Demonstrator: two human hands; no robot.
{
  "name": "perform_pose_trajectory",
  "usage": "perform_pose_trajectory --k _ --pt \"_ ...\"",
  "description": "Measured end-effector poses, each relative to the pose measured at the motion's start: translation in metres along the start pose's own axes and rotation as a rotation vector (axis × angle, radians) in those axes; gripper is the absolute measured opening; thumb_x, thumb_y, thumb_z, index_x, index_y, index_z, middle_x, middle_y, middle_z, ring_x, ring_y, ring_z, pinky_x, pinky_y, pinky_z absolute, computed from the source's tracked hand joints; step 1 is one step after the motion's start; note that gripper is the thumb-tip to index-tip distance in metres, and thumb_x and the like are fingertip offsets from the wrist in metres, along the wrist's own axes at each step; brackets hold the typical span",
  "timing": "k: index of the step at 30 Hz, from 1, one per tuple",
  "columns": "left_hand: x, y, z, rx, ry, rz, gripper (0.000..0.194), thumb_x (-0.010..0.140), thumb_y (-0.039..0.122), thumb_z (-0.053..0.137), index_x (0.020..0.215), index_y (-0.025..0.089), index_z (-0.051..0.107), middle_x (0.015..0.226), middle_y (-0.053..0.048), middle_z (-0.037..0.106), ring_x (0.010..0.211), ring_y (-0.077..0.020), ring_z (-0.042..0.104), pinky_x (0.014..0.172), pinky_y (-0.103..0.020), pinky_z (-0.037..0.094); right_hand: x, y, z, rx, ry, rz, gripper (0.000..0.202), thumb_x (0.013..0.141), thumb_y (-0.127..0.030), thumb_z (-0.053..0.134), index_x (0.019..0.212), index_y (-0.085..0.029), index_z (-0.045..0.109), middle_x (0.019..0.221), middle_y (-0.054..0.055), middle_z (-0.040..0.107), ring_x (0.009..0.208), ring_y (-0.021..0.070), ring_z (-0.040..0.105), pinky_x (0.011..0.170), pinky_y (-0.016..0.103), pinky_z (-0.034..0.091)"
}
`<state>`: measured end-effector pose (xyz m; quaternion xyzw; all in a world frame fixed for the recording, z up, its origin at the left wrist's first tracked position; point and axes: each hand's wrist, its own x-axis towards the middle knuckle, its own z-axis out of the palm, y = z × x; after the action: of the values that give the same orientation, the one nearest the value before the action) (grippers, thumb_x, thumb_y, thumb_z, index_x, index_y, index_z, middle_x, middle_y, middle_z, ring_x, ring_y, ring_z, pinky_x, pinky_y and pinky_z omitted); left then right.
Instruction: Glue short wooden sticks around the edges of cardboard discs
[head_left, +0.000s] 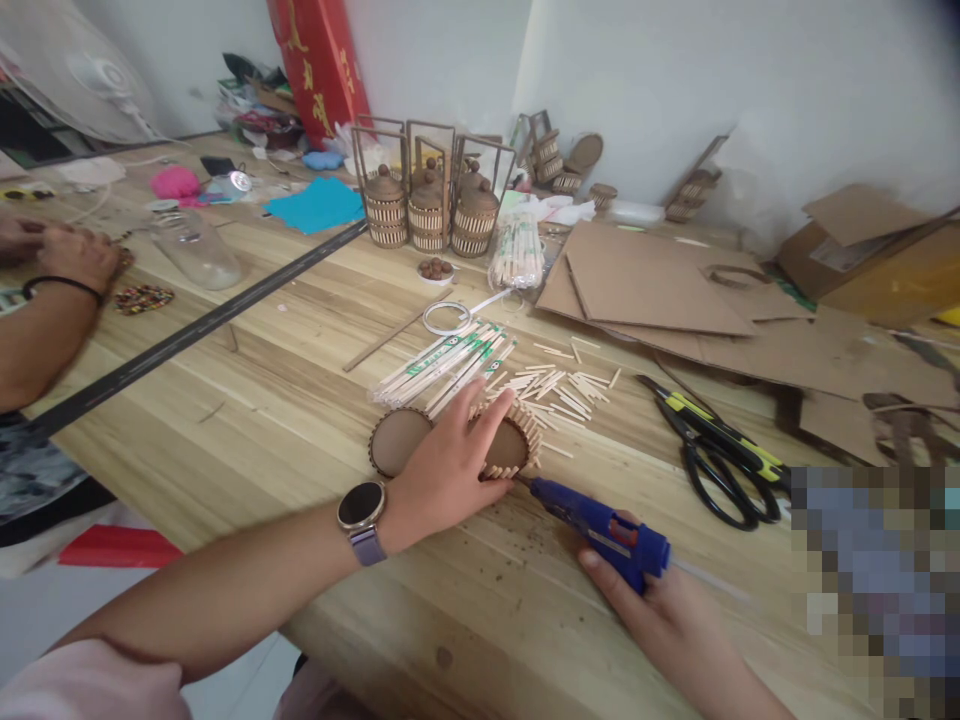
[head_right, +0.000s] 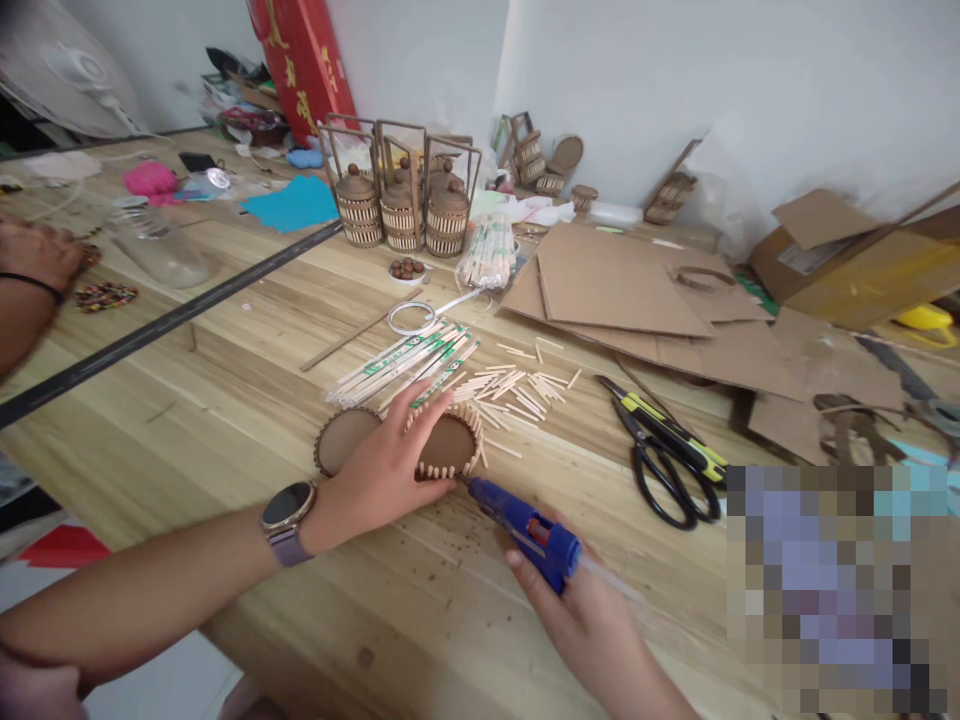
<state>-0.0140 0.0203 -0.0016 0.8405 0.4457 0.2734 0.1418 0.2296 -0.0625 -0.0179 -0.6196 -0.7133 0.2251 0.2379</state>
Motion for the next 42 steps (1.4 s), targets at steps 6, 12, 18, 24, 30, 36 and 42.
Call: perform_pose_trajectory --k 6,12,18,24,30,36,42 --pt "0.000 -0.001 0.001 0.008 0.003 0.006 0.096 0.075 0.026 0.076 0.147 0.027 0.013 0.150 -0.019 0.024 0.139 -0.0389 0.030 0.105 -0.056 0.042 -0.001 0.004 0.003 -0.035 0.005 0.004 0.042 0.084 -0.051 0.053 0.102 -0.018 0.072 0.106 0.014 0.076 0.098 0.0319 0.071 0.083 0.045 0.058" --pt "0.001 0.001 -0.001 0.040 -0.009 0.012 0.096 0.074 0.026 0.077 0.147 0.024 0.013 0.150 -0.020 0.023 0.140 -0.0369 0.029 0.105 -0.053 0.042 -0.002 0.006 0.004 -0.049 0.002 0.013 0.046 0.085 -0.052 0.049 0.104 -0.016 0.071 0.108 0.015 0.075 0.101 0.0318 0.070 0.085 0.046 0.057" --pt "0.001 0.000 0.000 0.030 -0.010 0.011 0.097 0.074 0.026 0.077 0.147 0.025 0.012 0.150 -0.020 0.023 0.140 -0.0379 0.029 0.104 -0.055 0.043 -0.001 0.004 0.002 -0.032 -0.005 0.022 0.044 0.083 -0.052 0.053 0.104 -0.018 0.071 0.106 0.013 0.075 0.098 0.0309 0.070 0.084 0.043 0.058" --pt "0.001 0.000 0.000 0.035 -0.015 0.007 0.097 0.074 0.026 0.078 0.146 0.024 0.013 0.150 -0.021 0.023 0.140 -0.0373 0.029 0.104 -0.053 0.044 -0.002 0.005 0.004 0.025 -0.007 0.040 0.045 0.084 -0.051 0.052 0.107 -0.016 0.069 0.105 0.014 0.075 0.099 0.0296 0.070 0.083 0.042 0.058" --pt "0.001 0.001 0.000 0.031 -0.020 0.009 0.096 0.075 0.027 0.077 0.146 0.024 0.014 0.149 -0.020 0.025 0.140 -0.0368 0.030 0.104 -0.052 0.044 -0.001 0.001 0.000 0.062 -0.025 0.099 0.040 0.081 -0.053 0.054 0.098 -0.023 0.074 0.103 0.010 0.076 0.097 0.0308 0.070 0.085 0.044 0.055" --pt "0.000 -0.002 0.001 0.018 -0.026 0.024 0.100 0.072 0.027 0.079 0.147 0.022 0.013 0.149 -0.021 0.022 0.139 -0.0371 0.030 0.104 -0.051 0.045 0.004 -0.006 -0.033 0.282 -0.095 0.294 0.046 0.078 -0.065 0.055 0.075 -0.021 0.069 0.072 0.006 0.068 0.070 0.0230 0.063 0.065 0.033 0.051" --pt "0.000 -0.002 0.001 -0.006 -0.026 0.009 0.102 0.072 0.027 0.080 0.147 0.027 0.010 0.150 -0.020 0.022 0.139 -0.0386 0.031 0.102 -0.055 0.046 0.008 -0.008 -0.057 0.588 -0.434 0.572 0.052 0.066 -0.069 0.068 0.075 -0.018 0.065 0.067 0.004 0.063 0.061 0.0156 0.053 0.058 0.028 0.042"
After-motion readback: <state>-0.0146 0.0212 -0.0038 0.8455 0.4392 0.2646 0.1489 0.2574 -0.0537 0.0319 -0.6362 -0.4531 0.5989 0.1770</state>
